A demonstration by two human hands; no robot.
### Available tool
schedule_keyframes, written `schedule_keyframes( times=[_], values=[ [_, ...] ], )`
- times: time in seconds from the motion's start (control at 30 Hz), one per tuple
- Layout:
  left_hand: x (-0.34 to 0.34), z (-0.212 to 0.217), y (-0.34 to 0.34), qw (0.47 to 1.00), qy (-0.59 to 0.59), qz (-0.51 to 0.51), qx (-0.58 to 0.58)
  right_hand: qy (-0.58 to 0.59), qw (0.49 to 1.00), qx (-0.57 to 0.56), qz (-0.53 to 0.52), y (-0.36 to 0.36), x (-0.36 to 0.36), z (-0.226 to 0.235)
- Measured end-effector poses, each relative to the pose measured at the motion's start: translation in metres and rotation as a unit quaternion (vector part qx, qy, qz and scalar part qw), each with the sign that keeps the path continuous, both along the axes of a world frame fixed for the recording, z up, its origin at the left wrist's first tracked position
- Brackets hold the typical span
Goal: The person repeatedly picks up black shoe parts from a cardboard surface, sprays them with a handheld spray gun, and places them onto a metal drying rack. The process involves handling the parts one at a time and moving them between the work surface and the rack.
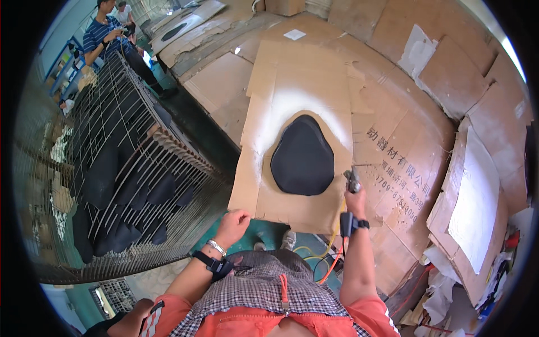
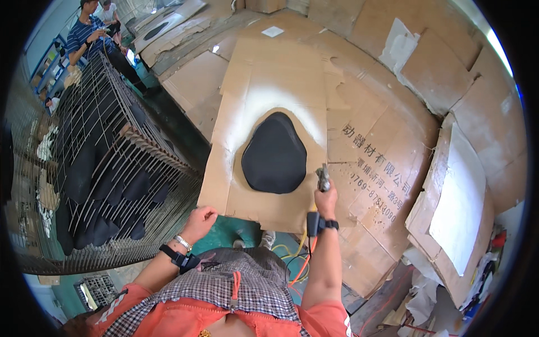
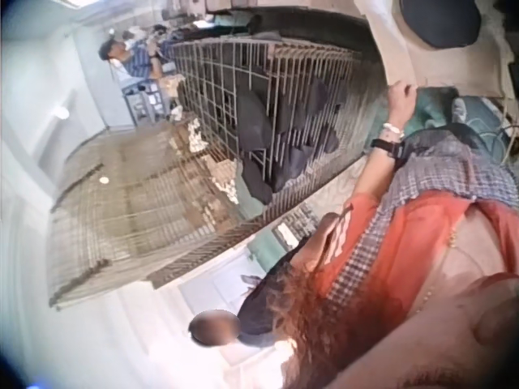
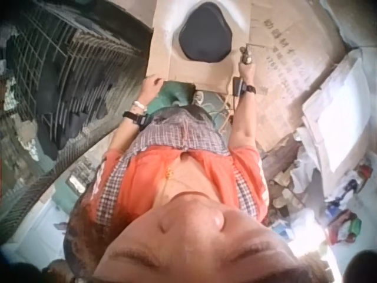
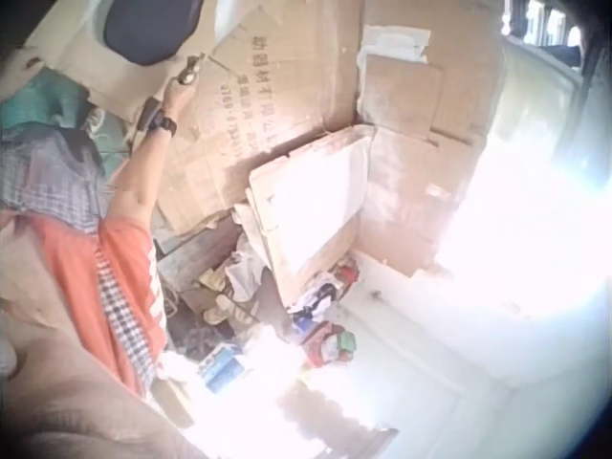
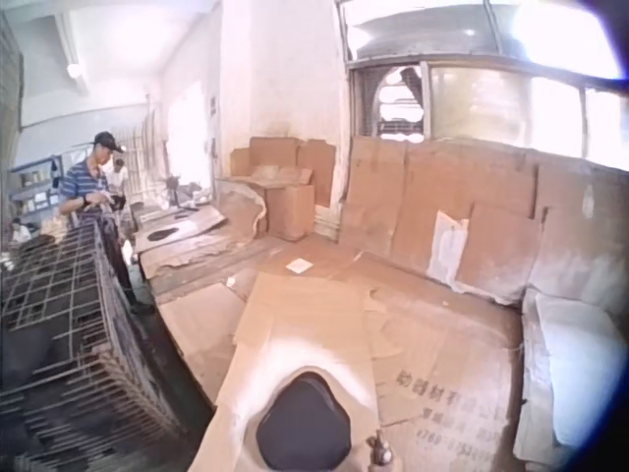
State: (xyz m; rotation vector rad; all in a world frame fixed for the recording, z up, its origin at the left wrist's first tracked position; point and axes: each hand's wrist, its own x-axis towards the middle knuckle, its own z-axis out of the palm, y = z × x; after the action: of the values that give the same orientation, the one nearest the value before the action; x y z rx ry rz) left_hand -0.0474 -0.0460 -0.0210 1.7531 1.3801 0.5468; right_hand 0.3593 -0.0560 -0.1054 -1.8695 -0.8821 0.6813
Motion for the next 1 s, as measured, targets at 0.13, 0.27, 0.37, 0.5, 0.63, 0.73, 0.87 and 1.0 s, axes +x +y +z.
schedule_keyframes(
  times=[0.13, 0.27, 0.37, 0.5, 0.63, 0.73, 0.87, 1.0],
  values=[
    [-0.019, -0.009, -0.008, 0.999, -0.010, 0.040, 0.006, 0.194, 0.981, 0.008, 0.020, -0.064, -0.028, 0.124],
    [-0.027, -0.019, -0.004, 0.999, -0.014, 0.046, 0.000, 0.173, 0.973, 0.051, 0.141, -0.137, -0.055, 0.229],
    [-0.020, -0.015, 0.000, 0.999, -0.015, 0.028, -0.004, 0.127, 0.975, 0.055, 0.175, -0.169, -0.064, 0.251],
    [-0.005, 0.001, 0.008, 0.999, -0.038, -0.012, 0.020, 0.167, 0.981, 0.016, 0.099, -0.191, -0.078, 0.271],
    [0.001, 0.007, 0.008, 0.998, -0.057, -0.026, 0.016, 0.145, 0.986, 0.010, 0.083, -0.207, -0.081, 0.276],
    [0.000, 0.005, 0.010, 0.998, -0.049, -0.040, 0.021, 0.200, 0.974, 0.010, 0.104, -0.216, -0.095, 0.282],
    [-0.004, 0.005, 0.009, 0.998, -0.051, -0.039, 0.017, 0.171, 0.984, 0.036, 0.030, -0.218, -0.104, 0.290],
    [-0.007, 0.008, 0.010, 0.998, -0.046, -0.036, 0.013, 0.158, 0.987, 0.009, 0.040, -0.239, -0.096, 0.293]
  ],
)
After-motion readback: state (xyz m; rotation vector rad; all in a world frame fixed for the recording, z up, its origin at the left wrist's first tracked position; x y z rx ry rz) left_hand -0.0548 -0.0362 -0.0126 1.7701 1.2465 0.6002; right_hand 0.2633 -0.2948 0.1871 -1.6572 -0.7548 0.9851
